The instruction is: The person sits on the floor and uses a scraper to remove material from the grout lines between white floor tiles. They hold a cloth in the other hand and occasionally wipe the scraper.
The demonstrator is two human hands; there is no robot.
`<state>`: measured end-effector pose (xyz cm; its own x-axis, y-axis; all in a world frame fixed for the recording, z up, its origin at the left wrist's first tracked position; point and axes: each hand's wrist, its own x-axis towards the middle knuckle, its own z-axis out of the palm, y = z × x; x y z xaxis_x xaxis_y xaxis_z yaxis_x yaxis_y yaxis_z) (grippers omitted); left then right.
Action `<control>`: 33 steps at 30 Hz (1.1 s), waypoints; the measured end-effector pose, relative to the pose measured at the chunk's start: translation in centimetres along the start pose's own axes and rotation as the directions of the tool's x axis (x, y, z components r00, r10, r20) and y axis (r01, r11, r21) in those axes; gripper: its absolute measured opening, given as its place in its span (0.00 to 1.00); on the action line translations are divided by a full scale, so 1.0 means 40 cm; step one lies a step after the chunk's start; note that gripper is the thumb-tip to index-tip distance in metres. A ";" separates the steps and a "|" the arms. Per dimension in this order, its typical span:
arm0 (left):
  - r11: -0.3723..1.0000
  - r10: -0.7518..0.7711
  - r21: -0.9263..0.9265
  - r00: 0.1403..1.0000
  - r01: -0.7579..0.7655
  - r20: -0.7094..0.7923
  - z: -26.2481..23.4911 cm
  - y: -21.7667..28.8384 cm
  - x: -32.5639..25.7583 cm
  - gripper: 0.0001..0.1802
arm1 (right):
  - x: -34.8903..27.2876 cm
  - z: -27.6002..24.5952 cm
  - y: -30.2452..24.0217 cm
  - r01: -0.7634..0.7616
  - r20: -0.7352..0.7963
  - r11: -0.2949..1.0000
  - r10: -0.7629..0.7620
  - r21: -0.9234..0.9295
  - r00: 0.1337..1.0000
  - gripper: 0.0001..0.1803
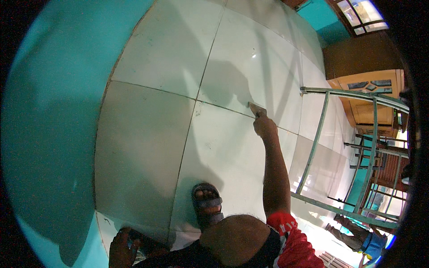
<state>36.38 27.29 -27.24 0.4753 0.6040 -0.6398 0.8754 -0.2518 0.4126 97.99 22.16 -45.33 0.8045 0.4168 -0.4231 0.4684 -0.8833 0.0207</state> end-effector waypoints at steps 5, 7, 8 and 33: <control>0.999 -0.050 0.017 0.997 0.049 0.054 -0.002 0.015 0.010 0.23 | 0.005 0.004 0.018 0.027 -0.046 0.999 -0.025 0.036 0.999 0.22; 0.997 -0.073 0.040 0.994 0.070 0.075 -0.007 0.018 0.016 0.23 | -0.008 0.010 0.022 0.050 -0.060 0.999 -0.049 0.022 0.997 0.22; 0.993 -0.107 0.062 0.989 0.101 0.102 -0.008 0.018 0.018 0.24 | -0.014 0.014 0.020 0.062 -0.114 0.998 -0.059 0.029 0.992 0.22; 0.985 -0.172 0.045 0.979 0.168 0.110 -0.079 0.104 0.066 0.28 | 0.061 -0.070 -0.421 0.505 -0.024 0.852 -0.513 -0.140 0.858 0.17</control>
<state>41.01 30.23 -25.15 0.3244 0.5510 -0.7688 0.9459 -0.1807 0.2696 93.10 38.64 -44.17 0.4593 0.8157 -0.3517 0.8562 -0.5121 -0.0693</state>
